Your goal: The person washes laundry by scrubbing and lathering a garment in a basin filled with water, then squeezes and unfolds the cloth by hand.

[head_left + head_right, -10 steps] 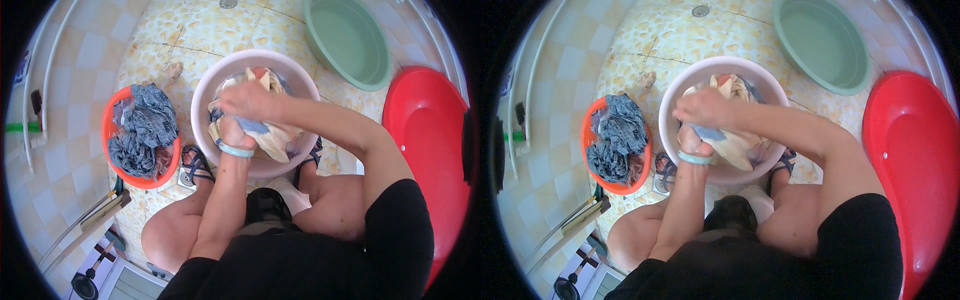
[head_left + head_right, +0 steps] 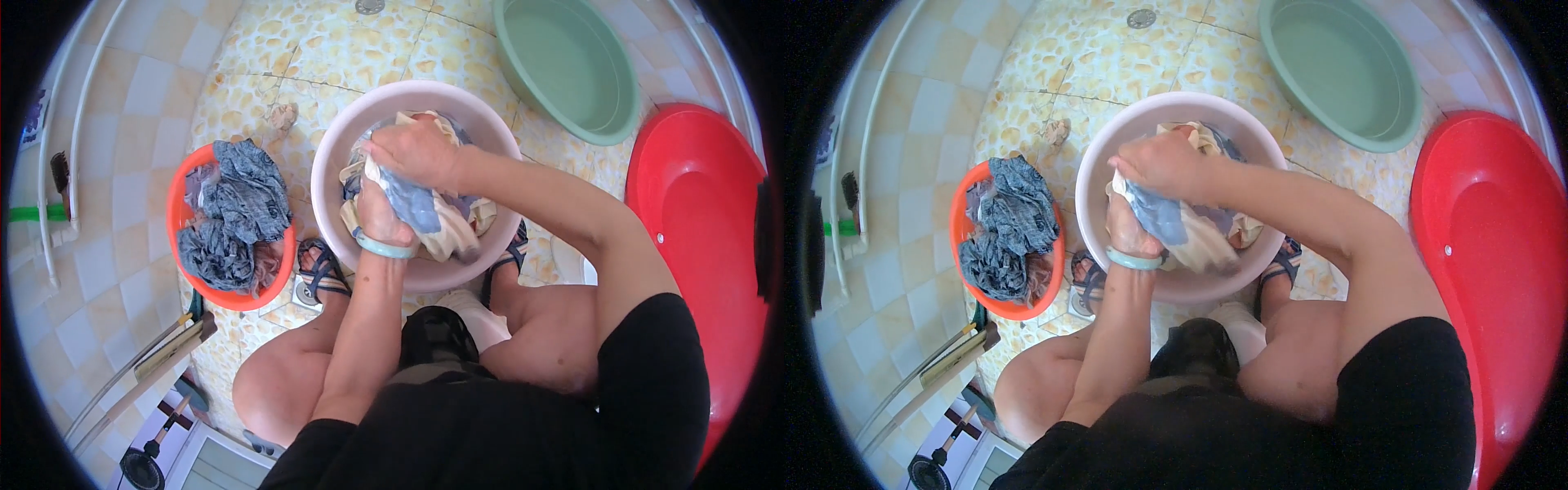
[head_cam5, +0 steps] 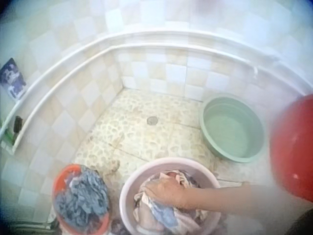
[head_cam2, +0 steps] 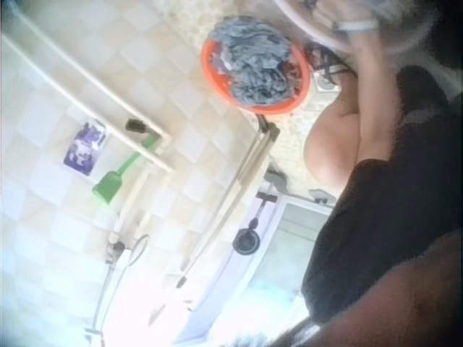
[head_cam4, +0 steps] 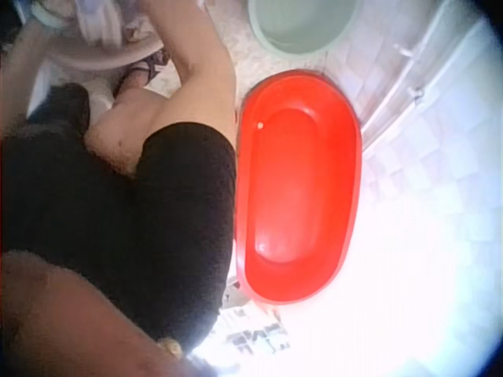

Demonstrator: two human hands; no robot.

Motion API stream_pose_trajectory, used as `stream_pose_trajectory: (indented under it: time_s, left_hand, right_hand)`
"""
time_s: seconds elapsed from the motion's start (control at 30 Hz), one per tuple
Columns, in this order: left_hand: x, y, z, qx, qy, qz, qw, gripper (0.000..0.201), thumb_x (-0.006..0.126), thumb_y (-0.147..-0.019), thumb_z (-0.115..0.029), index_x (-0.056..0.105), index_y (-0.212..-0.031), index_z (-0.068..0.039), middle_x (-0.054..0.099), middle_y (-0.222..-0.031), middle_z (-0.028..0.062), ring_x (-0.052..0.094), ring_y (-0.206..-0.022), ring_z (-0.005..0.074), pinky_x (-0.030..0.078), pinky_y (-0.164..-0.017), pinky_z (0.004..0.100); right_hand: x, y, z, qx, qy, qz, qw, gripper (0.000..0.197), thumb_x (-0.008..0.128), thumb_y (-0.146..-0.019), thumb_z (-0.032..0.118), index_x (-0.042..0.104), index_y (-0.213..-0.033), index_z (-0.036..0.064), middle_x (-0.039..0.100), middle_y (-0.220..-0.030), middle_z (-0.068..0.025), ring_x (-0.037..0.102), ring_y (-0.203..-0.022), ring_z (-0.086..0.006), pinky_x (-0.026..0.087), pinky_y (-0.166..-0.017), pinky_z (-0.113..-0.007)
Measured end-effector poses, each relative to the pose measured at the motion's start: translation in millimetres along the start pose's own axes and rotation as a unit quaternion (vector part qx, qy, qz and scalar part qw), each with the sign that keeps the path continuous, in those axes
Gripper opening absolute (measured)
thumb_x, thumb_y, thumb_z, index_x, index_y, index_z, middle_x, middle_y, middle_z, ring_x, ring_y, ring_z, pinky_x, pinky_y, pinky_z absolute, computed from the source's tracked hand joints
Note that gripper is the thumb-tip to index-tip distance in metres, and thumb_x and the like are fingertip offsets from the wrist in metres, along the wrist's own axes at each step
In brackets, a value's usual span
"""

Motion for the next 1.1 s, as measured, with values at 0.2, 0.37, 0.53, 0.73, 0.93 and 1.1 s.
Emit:
stream_pose_trajectory:
  time_s: [0.2, 0.37, 0.53, 0.73, 0.93, 1.1]
  left_hand:
    - [-25.9, -2.8, -28.9, -0.010, -0.027, -0.024, 0.999, 0.040, 0.038, -0.092, -0.036, 0.051, -0.115, -0.005, 0.058, -0.108, 0.0094, 0.058, -0.097, 0.0234, 0.046, -0.086, 0.0369]
    - [-4.1, 9.8, -45.1, 0.000, -0.014, 0.038, 0.999, 0.040, 0.036, -0.091, -0.035, 0.053, -0.112, -0.005, 0.059, -0.106, 0.0105, 0.057, -0.098, 0.0230, 0.045, -0.086, 0.0365]
    - [-17.9, 6.4, -60.0, 0.076, -0.087, 0.027, 0.993, 0.037, 0.037, -0.088, -0.023, 0.050, -0.114, 0.000, 0.057, -0.110, 0.0126, 0.056, -0.100, 0.0250, 0.043, -0.089, 0.0374]
    - [-29.7, 3.4, -61.6, 0.111, -0.205, 0.046, 0.971, 0.036, 0.037, -0.086, -0.017, 0.048, -0.114, 0.003, 0.057, -0.107, 0.0133, 0.056, -0.100, 0.0242, 0.043, -0.089, 0.0357]
    - [-9.2, 7.7, -67.5, 0.198, -0.336, 0.032, 0.920, 0.040, 0.051, -0.077, 0.001, 0.051, -0.117, 0.005, 0.059, -0.104, 0.0099, 0.056, -0.090, 0.0141, 0.044, -0.079, 0.0241]
    - [14.3, 20.1, -77.2, 0.298, -0.499, 0.010, 0.813, 0.039, 0.052, -0.081, -0.001, 0.050, -0.119, 0.004, 0.055, -0.113, 0.0117, 0.057, -0.090, 0.0146, 0.045, -0.080, 0.0253]
  right_hand:
    - [3.3, 25.9, 52.6, -0.278, -0.075, 0.063, 0.955, 0.006, 0.054, -0.074, 0.016, 0.050, -0.070, 0.0138, 0.046, -0.063, -0.0021, 0.054, -0.057, -0.0176, 0.046, -0.048, -0.030]
    - [-12.5, 11.6, 3.7, -0.068, -0.098, 0.104, 0.987, 0.011, 0.052, -0.081, 0.018, 0.054, -0.075, 0.0095, 0.055, -0.070, -0.0029, 0.055, -0.062, -0.0215, 0.047, -0.061, -0.033]
    - [-18.5, 18.3, -19.8, 0.302, -0.335, 0.152, 0.880, 0.023, 0.052, -0.084, 0.025, 0.059, -0.087, 0.0025, 0.062, -0.081, -0.0098, 0.058, -0.072, -0.0244, 0.045, -0.074, -0.036]
    - [1.0, 17.9, -22.3, 0.248, -0.419, 0.142, 0.862, 0.029, 0.060, -0.079, 0.027, 0.062, -0.092, 0.0005, 0.062, -0.084, -0.0155, 0.058, -0.085, -0.0220, 0.043, -0.079, -0.034]
    - [-8.2, -0.8, -47.6, 0.285, -0.527, 0.098, 0.795, 0.016, 0.053, -0.084, 0.006, 0.062, -0.096, -0.0007, 0.062, -0.086, -0.0022, 0.055, -0.078, -0.0069, 0.044, -0.071, -0.022]
    - [-22.3, -8.2, -44.2, 0.326, -0.461, 0.040, 0.824, 0.017, 0.053, -0.084, 0.007, 0.061, -0.097, 0.0010, 0.060, -0.081, 0.0000, 0.053, -0.073, -0.0053, 0.042, -0.066, -0.020]
Point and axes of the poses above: each hand's wrist, its own y-axis away from the middle knuckle, its own x-axis out of the palm, z = x × y, the point moved 2 cm from there along -y, towards the middle knuckle
